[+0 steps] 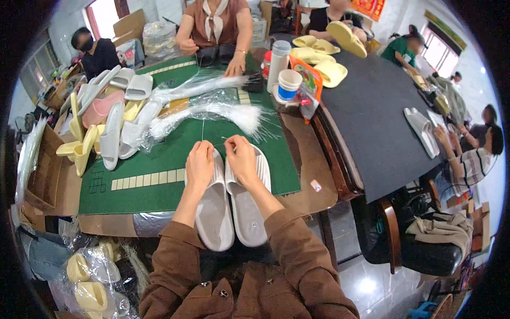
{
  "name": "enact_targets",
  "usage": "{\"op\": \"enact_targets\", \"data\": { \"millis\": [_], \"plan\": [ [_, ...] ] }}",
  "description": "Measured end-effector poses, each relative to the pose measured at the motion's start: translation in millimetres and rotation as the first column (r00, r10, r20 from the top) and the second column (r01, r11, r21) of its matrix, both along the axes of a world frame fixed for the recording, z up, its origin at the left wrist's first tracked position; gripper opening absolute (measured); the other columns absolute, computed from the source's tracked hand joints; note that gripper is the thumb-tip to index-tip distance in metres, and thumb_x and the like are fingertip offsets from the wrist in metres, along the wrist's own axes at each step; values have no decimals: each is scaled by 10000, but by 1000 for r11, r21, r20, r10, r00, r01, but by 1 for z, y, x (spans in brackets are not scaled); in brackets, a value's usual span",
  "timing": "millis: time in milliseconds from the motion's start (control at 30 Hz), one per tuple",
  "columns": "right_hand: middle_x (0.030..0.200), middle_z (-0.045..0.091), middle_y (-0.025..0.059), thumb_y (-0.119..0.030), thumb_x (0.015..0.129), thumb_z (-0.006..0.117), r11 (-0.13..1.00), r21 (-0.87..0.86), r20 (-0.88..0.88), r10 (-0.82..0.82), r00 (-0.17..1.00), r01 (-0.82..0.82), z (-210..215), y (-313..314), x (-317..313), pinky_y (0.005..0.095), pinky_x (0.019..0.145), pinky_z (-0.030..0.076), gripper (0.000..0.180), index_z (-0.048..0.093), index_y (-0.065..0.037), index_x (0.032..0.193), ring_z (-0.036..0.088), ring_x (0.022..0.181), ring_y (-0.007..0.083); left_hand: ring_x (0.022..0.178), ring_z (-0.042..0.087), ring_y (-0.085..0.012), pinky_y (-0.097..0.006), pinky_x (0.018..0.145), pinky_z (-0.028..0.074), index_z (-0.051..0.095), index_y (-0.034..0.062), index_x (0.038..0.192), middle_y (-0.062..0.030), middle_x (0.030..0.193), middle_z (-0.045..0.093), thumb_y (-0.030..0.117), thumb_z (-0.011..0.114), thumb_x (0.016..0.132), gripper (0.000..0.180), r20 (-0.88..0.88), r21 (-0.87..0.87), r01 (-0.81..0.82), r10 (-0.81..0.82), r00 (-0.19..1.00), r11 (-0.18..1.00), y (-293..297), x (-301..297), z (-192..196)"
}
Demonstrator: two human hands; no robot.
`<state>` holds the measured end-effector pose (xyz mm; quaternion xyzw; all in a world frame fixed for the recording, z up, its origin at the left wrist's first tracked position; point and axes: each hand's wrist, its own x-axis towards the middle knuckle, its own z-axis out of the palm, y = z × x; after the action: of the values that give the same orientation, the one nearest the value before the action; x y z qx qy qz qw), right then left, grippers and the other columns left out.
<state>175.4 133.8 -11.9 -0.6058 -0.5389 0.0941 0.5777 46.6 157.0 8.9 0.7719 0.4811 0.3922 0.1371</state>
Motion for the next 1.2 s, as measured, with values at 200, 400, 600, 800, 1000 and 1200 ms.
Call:
{"op": "enact_targets", "data": {
  "millis": [200, 400, 600, 800, 1000, 1200],
  "plan": [
    [849, 638, 132, -78, 863, 616, 999, -42, 50, 18, 999, -16, 5, -4, -4, 357, 640, 471, 92, 656, -13, 914, 599, 696, 263, 791, 624, -372, -468, 673, 488, 580, 36, 895, -148, 916, 614, 96, 556, 907, 66, 67, 23, 25, -26, 997, 999, 2, -5, -6],
    [855, 633, 110, -140, 868, 618, 996, -80, 152, 61, 986, -49, 9, -6, -1, 428, 666, 480, 81, 660, -82, 906, 625, 769, 322, 833, 628, -355, -436, 707, 498, 594, 39, 951, -131, 914, 611, 86, 569, 904, 71, 140, 17, 8, -10, 990, 1000, -4, 0, 2],
    [875, 634, 110, -128, 863, 618, 994, -89, 188, 84, 979, -68, 9, -6, -5, 421, 684, 486, 76, 655, -75, 903, 626, 787, 318, 828, 615, -368, -457, 695, 483, 571, 37, 959, -136, 950, 592, 91, 563, 905, 77, 88, 29, 40, -42, 995, 999, -2, -6, -1],
    [866, 630, 122, -69, 854, 607, 999, -40, 114, 31, 993, -27, -3, -2, 1, 379, 655, 475, 73, 647, -30, 901, 597, 707, 264, 763, 614, -364, -455, 644, 486, 539, 32, 909, -136, 927, 570, 96, 535, 930, 68, 112, 91, -13, 3, 994, 996, 0, -3, -5],
    [849, 620, 123, -75, 857, 605, 996, -88, 88, 3, 996, 4, 2, -3, -1, 391, 658, 472, 68, 629, -33, 905, 602, 728, 289, 791, 615, -361, -451, 667, 480, 572, 40, 912, -123, 908, 598, 99, 554, 915, 62, 134, 48, 0, -7, 991, 999, 2, -2, -7],
    [872, 641, 123, -127, 871, 629, 986, -119, 65, 125, 990, -117, 11, -6, -9, 405, 680, 475, 105, 634, -42, 934, 618, 754, 311, 802, 618, -363, -444, 678, 485, 599, 49, 917, -123, 895, 614, 107, 563, 910, 69, 108, 59, 48, -55, 993, 997, -3, -4, -6]
  ]
}}
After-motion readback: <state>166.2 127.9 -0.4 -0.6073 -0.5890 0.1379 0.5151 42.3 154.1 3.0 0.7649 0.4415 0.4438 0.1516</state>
